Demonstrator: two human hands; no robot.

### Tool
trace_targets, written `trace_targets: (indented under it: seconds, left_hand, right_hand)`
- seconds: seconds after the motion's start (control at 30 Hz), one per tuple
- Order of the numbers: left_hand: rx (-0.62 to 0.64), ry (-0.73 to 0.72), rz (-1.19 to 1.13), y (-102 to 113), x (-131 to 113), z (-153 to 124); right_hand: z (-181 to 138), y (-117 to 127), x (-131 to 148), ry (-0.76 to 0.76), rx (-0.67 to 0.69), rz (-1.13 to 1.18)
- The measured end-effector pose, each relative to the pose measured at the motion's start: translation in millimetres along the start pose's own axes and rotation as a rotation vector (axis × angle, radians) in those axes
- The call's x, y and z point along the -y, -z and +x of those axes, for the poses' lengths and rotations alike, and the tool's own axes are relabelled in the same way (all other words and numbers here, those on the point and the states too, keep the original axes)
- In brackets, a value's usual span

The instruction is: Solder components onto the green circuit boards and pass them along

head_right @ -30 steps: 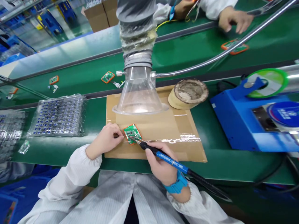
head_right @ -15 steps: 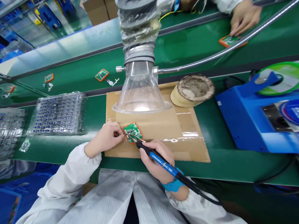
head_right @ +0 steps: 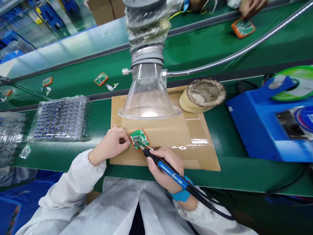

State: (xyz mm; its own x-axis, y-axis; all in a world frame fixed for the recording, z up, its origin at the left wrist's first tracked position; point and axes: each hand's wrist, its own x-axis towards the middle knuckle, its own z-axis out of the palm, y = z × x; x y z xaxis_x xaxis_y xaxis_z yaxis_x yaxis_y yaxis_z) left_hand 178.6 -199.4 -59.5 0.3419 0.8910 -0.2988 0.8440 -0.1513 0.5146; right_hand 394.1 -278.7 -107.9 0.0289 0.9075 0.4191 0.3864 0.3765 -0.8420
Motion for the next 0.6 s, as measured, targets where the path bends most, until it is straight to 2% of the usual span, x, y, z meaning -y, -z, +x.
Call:
trace_targets:
  seconds: [0.37, 0.6]
  left_hand:
    - [0.006, 0.014, 0.008, 0.4, -1.2, 0.0]
    - [0.011, 0.020, 0.000, 0.4, -0.8, -0.1]
  right_hand:
    - [4.0, 2.6, 1.9, 0.071, 0.000, 0.009]
    - [-0.8, 8.2, -5.0, -0.016, -0.101, 0.017]
